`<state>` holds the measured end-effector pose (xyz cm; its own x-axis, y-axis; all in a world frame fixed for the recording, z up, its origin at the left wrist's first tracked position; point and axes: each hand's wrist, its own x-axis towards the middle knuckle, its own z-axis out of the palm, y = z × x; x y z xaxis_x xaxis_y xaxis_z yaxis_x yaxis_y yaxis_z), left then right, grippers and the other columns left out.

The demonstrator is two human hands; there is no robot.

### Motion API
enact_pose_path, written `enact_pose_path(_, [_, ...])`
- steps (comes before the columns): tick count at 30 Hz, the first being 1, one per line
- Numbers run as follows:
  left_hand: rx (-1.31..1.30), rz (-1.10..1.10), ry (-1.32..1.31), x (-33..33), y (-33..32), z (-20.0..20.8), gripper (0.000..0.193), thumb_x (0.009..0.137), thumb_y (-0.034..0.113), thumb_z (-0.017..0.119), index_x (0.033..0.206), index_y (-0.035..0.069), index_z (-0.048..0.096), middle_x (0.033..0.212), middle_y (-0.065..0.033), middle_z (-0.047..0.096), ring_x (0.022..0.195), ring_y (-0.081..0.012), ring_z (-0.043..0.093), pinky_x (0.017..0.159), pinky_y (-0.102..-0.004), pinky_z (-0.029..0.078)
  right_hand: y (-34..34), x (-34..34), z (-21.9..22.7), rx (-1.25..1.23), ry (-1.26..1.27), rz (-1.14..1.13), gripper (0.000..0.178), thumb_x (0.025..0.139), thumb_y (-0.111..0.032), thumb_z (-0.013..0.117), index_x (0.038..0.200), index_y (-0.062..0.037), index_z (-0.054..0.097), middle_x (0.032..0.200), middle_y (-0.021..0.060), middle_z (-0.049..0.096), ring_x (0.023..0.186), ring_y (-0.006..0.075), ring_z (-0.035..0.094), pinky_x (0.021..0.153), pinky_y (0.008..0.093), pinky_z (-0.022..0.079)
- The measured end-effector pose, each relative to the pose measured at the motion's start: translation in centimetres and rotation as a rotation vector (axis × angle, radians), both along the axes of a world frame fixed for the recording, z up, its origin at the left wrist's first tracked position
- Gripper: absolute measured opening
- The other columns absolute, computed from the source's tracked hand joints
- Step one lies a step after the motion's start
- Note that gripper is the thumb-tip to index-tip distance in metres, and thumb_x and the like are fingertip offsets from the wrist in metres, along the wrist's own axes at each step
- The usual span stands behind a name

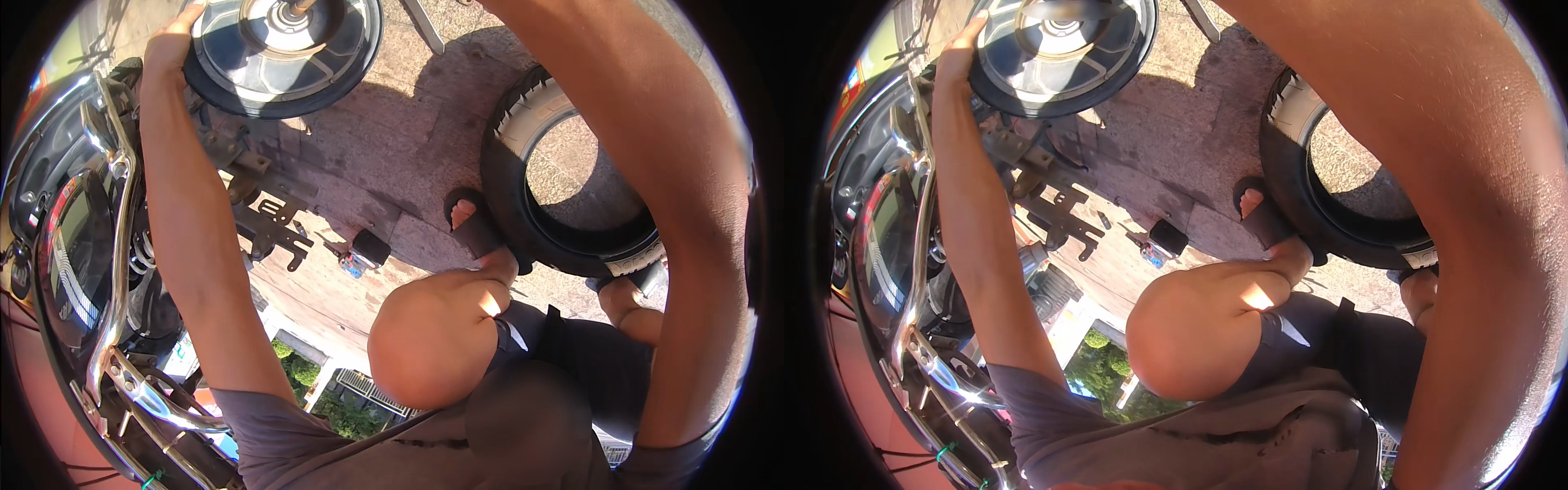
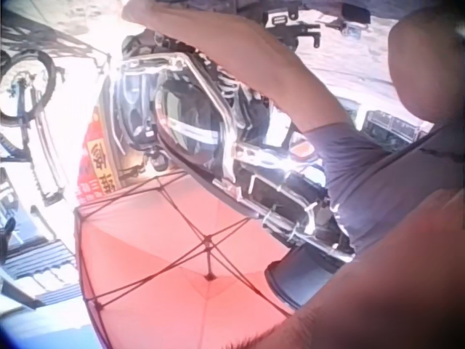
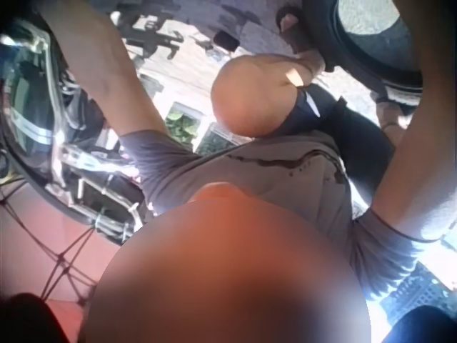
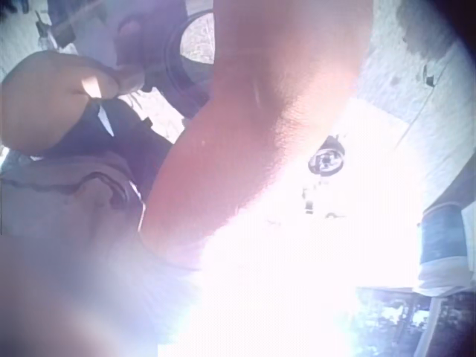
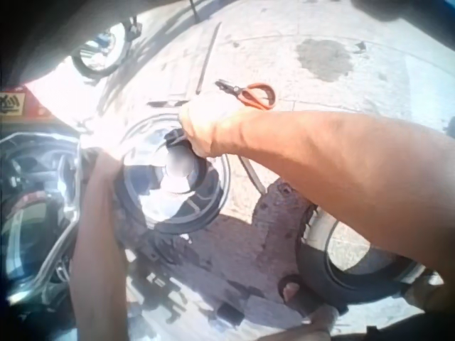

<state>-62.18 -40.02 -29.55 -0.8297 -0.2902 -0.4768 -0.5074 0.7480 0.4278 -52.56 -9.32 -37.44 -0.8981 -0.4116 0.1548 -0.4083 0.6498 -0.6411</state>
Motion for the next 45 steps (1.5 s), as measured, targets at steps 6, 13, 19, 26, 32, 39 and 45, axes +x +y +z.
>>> enact_pose_path(6, [0.015,0.031,-0.009,0.0,-0.7,0.0,0.056,0.086,0.038,0.074,0.124,-0.002,0.063,0.114,-0.0128,0.068,0.093,-0.0221,0.067,0.08,-0.0336,0.054,-1.7,-0.1,1.4,0.004,-0.045,-0.003,0.019,0.078,-0.016,0.059,0.081,-0.0059,0.074,0.083,0.0178,0.072,0.079,0.0322,0.071,0.07,0.0417,0.056])
enact_pose_path(13, [0.071,0.041,-0.035,0.4,-1.3,-0.2,0.058,0.086,0.039,0.073,0.125,-0.002,0.062,0.109,-0.0131,0.069,0.089,-0.0223,0.067,0.077,-0.0331,0.055,-3.4,2.3,2.5,-0.223,-0.07,-0.044,0.023,0.083,-0.016,0.055,0.087,-0.0039,0.073,0.087,0.0186,0.071,0.082,0.0319,0.071,0.074,0.0417,0.055])
enact_pose_path(19, [-0.049,0.04,0.048,3.1,1.8,0.6,0.057,0.083,0.042,0.075,0.111,-0.006,0.064,0.103,-0.0146,0.069,0.087,-0.0205,0.066,0.075,-0.0331,0.053,-4.2,8.0,3.7,-0.557,-0.18,-0.147,0.026,0.088,-0.017,0.051,0.092,-0.0023,0.072,0.091,0.0194,0.071,0.084,0.0317,0.07,0.077,0.0417,0.054])
enact_pose_path(26, [-0.067,-0.062,0.086,2.9,0.8,-0.1,0.071,0.079,0.047,0.078,0.121,-0.008,0.061,0.107,-0.0168,0.068,0.091,-0.022,0.065,0.078,-0.0339,0.052,-3.1,7.0,1.6,-0.204,-0.15,0.127,0.029,0.088,-0.021,0.05,0.095,-0.0028,0.072,0.093,0.0207,0.071,0.087,0.036,0.069,0.078,0.044,0.053])
enact_pose_path(32, [-0.099,-0.098,0.119,3.0,1.1,0.3,0.069,0.08,0.045,0.077,0.123,-0.007,0.062,0.108,-0.0163,0.068,0.094,-0.0215,0.064,0.08,-0.0339,0.052,-1.2,5.4,2.2,-0.277,-0.199,0.044,0.027,0.092,-0.02,0.049,0.095,-0.0052,0.07,0.091,0.0208,0.07,0.084,0.0374,0.068,0.074,0.0447,0.053])
enact_pose_path(39, [-0.146,0.028,0.139,4.9,2.9,0.8,0.05,0.084,0.035,0.074,0.113,-0.006,0.066,0.101,-0.012,0.07,0.084,-0.0203,0.066,0.072,-0.0338,0.053,-3.1,9.9,2.2,-0.215,-0.224,0.057,0.022,0.083,-0.008,0.058,0.103,-0.0061,0.067,0.084,0.0197,0.07,0.085,0.0368,0.071,0.078,0.0472,0.056])
enact_pose_path(45, [-0.023,0.133,0.179,6.0,2.2,0.6,0.047,0.081,0.028,0.076,0.114,-0.006,0.067,0.099,-0.0113,0.07,0.082,-0.0206,0.066,0.071,-0.0341,0.053,-6.1,11.1,1.6,-0.468,-0.427,-0.162,0.026,0.087,-0.01,0.055,0.109,-0.0054,0.067,0.086,0.0218,0.07,0.084,0.0383,0.069,0.078,0.0469,0.056])
